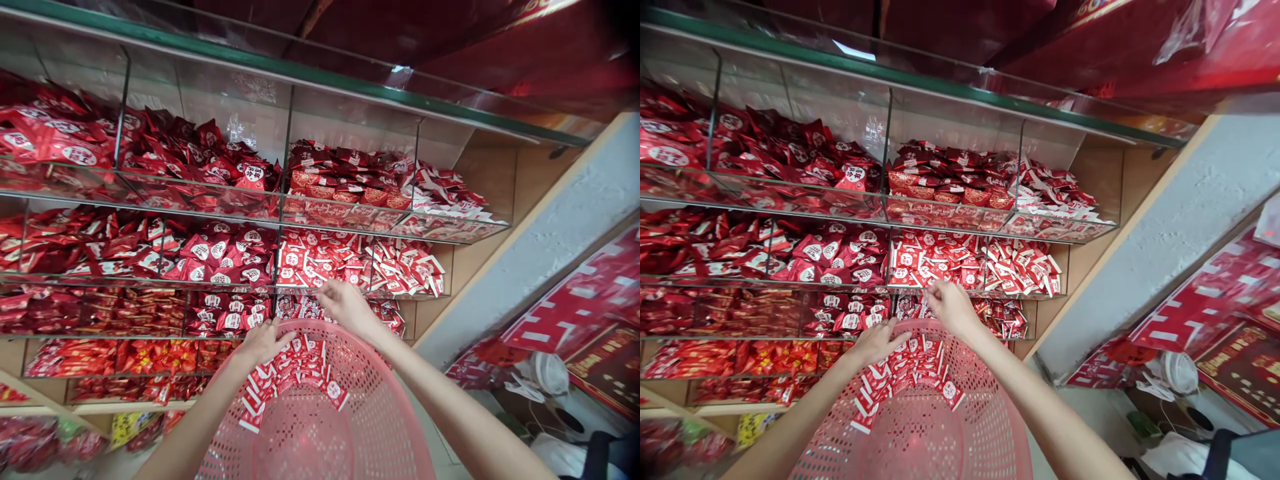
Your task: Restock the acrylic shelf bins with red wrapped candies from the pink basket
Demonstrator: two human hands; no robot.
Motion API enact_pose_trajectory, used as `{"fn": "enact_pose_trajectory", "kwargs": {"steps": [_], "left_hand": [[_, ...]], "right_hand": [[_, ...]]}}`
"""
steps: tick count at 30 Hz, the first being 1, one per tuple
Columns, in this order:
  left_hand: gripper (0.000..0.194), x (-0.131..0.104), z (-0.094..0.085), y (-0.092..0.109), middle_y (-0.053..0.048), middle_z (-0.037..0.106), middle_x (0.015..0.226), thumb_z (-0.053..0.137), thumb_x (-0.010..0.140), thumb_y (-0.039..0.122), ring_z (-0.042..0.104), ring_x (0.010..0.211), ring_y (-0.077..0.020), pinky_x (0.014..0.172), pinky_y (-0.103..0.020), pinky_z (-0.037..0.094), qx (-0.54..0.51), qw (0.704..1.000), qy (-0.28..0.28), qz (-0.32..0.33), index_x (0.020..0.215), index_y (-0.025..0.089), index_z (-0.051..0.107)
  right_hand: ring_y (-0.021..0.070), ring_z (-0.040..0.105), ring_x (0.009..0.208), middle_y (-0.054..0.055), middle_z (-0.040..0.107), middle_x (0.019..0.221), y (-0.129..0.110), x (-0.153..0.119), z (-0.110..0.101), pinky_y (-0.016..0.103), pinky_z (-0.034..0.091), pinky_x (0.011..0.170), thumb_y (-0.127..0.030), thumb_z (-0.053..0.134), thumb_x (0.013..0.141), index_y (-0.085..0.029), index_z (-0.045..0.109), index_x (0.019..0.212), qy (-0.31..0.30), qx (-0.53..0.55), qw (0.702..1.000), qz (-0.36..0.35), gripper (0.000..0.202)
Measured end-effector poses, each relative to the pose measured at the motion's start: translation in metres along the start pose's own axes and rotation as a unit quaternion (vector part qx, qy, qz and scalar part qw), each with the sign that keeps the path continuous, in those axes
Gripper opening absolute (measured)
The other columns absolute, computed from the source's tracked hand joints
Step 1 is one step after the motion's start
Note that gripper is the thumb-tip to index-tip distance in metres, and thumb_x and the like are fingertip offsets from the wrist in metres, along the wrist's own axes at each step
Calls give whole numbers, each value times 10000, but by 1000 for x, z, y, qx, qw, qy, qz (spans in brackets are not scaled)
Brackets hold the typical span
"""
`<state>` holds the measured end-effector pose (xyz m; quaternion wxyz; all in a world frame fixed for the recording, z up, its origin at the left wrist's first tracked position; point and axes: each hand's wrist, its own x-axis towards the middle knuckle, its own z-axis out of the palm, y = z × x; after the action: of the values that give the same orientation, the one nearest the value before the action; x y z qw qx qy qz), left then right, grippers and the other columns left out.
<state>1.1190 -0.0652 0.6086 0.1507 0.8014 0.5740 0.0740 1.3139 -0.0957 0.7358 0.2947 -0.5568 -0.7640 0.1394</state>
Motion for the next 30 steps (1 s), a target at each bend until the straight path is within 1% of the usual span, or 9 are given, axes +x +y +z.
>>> {"fn": "enact_pose_trajectory", "kwargs": {"steps": [3,5,10,13,18,21,23,27,30], "left_hand": [[806,0,0,0,-157,583,1100,166,717,717,546,1004,-294,813,-372,404,-1,1000,0,-6,1211,133,424],[803,-1,-1,0,-153,592,1086,171,720,712,549,1003,-286,818,-362,400,-3,1000,-4,-8,1215,130,418],[793,-1,-2,0,-149,599,1071,169,724,708,558,982,-286,807,-364,406,5,1000,-2,-4,1206,132,423],[791,-1,-2,0,-151,598,1072,181,722,710,556,986,-288,806,-362,406,5,1000,-6,-3,1202,132,426],[777,-1,-3,1,-143,606,1059,190,728,703,558,988,-274,814,-351,400,-6,1000,-11,-9,1212,140,420],[815,0,-3,1,-155,600,1070,168,719,718,546,1004,-285,822,-365,399,2,1000,-17,-8,1225,125,408],[838,1,-2,0,-161,596,1074,147,714,726,535,1019,-292,822,-371,402,8,1000,-17,-3,1235,119,398],[841,3,1,-1,-160,595,1069,140,712,730,531,1021,-296,820,-379,406,9,1000,-5,2,1229,124,408],[832,3,3,-2,-165,589,1072,147,711,731,534,1011,-303,819,-393,405,-1,1000,-2,9,1215,127,418]], "right_hand": [[124,553,713,28,620,806,-11,38,-4,238,390,655,-200,479,755,-159,569,841,109,-4,994,-10,131],[144,548,793,54,615,862,-11,60,1,255,388,708,-202,513,733,-146,582,851,148,-16,989,11,148],[150,544,729,31,598,705,-3,86,22,254,378,682,-240,548,704,-160,567,609,124,-12,990,66,125],[130,534,681,1,581,677,2,87,28,246,377,668,-224,549,689,-170,532,590,151,32,986,59,115],[94,507,546,-41,517,614,1,71,16,219,384,547,-323,486,752,-183,486,719,175,166,970,0,144],[76,493,478,-52,489,594,-5,47,-1,197,366,461,-377,460,785,-189,445,768,163,258,952,-37,190],[72,492,462,-51,491,582,-8,28,-10,186,359,422,-390,472,788,-190,432,780,146,310,939,-38,204],[76,503,449,-54,507,541,5,-8,-15,182,381,402,-392,511,776,-190,432,791,66,354,933,2,218],[77,529,473,-44,532,558,30,-31,-8,186,406,428,-398,514,775,-186,443,799,-72,343,936,42,225]]}}
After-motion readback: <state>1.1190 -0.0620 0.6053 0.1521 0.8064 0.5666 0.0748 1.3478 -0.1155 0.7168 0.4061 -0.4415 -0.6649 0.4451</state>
